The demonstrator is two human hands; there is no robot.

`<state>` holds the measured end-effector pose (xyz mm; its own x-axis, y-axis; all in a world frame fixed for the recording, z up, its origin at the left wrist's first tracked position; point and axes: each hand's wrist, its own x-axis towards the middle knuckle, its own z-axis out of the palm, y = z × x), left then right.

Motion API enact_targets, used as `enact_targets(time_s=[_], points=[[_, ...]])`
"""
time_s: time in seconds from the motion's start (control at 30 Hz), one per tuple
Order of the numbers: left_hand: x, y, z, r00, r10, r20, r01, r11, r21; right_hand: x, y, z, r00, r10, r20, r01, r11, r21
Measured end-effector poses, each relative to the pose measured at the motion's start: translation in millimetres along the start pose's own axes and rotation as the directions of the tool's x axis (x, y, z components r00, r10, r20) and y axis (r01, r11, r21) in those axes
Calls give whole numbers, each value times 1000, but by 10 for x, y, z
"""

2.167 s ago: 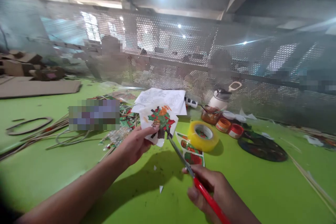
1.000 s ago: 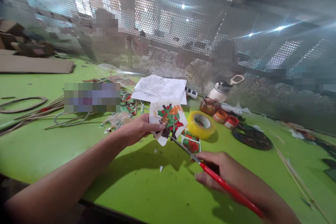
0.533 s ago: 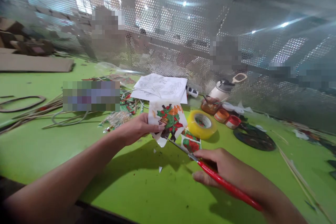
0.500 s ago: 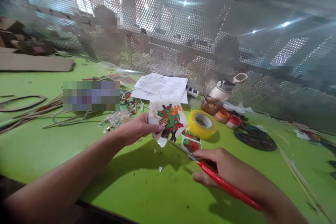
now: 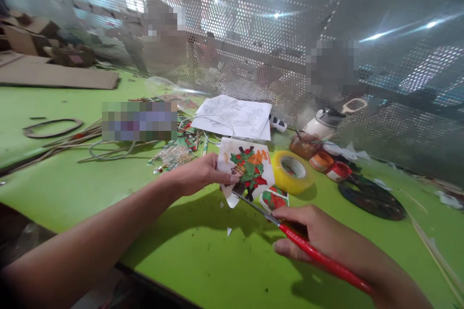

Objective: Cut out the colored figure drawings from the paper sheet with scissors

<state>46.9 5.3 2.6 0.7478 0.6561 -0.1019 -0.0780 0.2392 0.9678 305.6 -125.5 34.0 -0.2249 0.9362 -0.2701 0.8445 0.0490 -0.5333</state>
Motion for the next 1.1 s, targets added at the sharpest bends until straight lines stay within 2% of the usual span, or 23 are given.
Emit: enact_targets(time_s=[0.13,0.27,0.43,0.63,0.97,1.1], points=[[8,-17,4,1000,-21,-8,21,999,-27,-4,-45,-10,994,81,77,-80,997,-19],[25,-50,-4,1000,-30,9,30,999,-35,31,-22,-15,986,26,163,-25,1000,-8],[43,-67,-20,999,-39,-4,39,999,-19,31,81,3,993,39,111,-34,998,-44],[46,-62,-8,999,-46,-18,45,998,-47,-1,62,41,999,38,37,-38,999,7],[54,-65,4,998,-44,-44,42,998,-45,40,-112,27,995,6,103,-6,1000,2],[54,-64,7,998,-45,-47,44,999,-31,40,-147,21,996,6,93,-6,1000,-2]])
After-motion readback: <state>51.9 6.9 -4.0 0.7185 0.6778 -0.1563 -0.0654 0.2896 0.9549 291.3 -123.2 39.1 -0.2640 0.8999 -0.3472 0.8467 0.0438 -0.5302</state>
